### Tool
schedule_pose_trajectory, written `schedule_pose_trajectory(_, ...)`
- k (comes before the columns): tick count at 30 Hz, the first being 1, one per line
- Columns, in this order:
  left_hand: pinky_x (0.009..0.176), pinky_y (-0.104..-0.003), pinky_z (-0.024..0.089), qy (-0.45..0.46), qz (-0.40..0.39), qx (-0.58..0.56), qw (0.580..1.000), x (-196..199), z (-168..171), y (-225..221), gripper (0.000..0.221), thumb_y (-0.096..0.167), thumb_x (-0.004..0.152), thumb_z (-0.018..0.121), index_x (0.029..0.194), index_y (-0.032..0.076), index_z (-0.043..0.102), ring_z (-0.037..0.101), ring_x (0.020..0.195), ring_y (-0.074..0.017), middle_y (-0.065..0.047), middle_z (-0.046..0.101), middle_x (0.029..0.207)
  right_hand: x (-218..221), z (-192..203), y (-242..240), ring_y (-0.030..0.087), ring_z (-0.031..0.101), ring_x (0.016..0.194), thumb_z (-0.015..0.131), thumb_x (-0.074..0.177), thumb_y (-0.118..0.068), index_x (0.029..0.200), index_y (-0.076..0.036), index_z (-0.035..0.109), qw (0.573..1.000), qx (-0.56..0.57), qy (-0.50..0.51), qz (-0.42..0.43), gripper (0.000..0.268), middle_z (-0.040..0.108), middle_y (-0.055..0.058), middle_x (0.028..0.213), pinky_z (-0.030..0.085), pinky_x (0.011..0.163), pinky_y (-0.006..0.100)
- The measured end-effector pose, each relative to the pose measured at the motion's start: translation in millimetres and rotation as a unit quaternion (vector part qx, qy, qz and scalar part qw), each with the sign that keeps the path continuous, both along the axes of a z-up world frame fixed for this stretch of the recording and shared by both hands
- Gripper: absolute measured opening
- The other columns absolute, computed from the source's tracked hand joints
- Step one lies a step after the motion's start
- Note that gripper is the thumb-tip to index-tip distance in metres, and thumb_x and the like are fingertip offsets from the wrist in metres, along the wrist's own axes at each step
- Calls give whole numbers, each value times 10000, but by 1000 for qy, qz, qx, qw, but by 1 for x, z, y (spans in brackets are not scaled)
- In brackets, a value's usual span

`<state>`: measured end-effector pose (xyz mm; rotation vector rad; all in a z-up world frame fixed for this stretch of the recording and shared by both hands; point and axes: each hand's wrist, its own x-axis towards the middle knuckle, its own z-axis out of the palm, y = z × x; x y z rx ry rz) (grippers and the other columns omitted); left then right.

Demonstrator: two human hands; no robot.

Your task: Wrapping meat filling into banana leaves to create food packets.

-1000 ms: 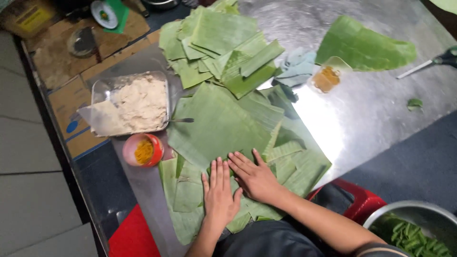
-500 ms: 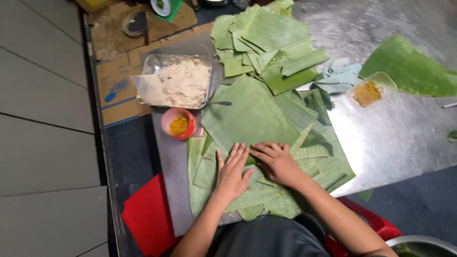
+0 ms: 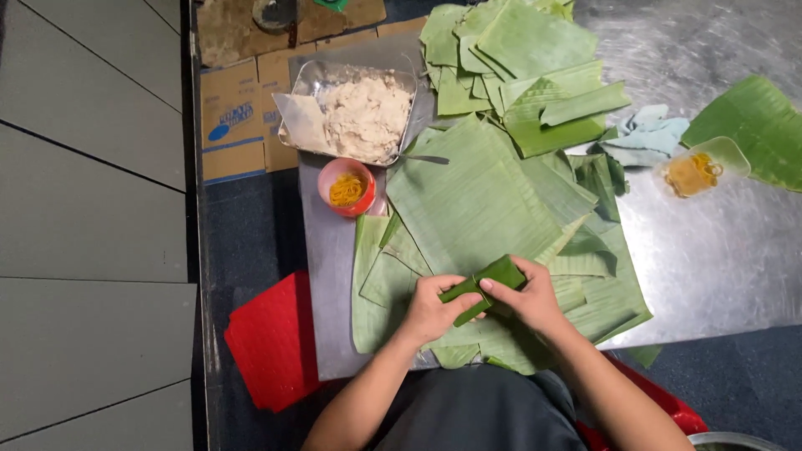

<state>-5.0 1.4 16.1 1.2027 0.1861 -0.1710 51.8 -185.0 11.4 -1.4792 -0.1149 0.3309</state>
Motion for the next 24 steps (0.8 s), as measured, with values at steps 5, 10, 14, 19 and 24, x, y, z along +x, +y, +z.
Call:
schedule_pose_trajectory(5,525,-414,640,-5,19,-45,999,-6,6,1,174,-47,834,816,961,-127,728,734,631,-317,-293,716,725,-14,84,34,98,560,457,894,692,45,719,-3,711,998,26,45,-20,192,653,75,525,434,389,216)
schedule_pose_trajectory(10,538,-407,648,-12,22,-48,999,-7,10,0,165,-37,855,794,971,-132,725,735,624,-321,-284,717,711,-16,95,39,81,530,420,893,686,59,672,-7,699,998,31,40,-36,206,623,65,474,401,362,206)
schedule_pose_trajectory(14,551,-388,636,-17,15,-27,999,-8,4,-4,146,-30,869,787,989,-99,740,745,645,-309,-282,732,748,-7,46,21,133,565,391,859,699,90,664,21,674,998,33,22,-43,201,611,129,454,439,362,230)
schedule_pose_trajectory(19,595,-332,642,-14,-7,-13,1000,-11,13,-4,267,20,836,838,1069,-71,743,718,730,-217,-199,761,838,-7,44,13,103,557,431,860,742,35,648,3,675,998,31,5,-49,210,597,88,476,453,394,232)
schedule_pose_trajectory(24,678,-451,660,-7,-21,-68,997,-14,18,1,304,-42,867,786,1145,-128,700,710,811,-232,-219,758,930,-4,25,0,97,515,448,837,828,-62,592,-16,691,998,13,-52,-34,282,562,79,477,430,450,229)
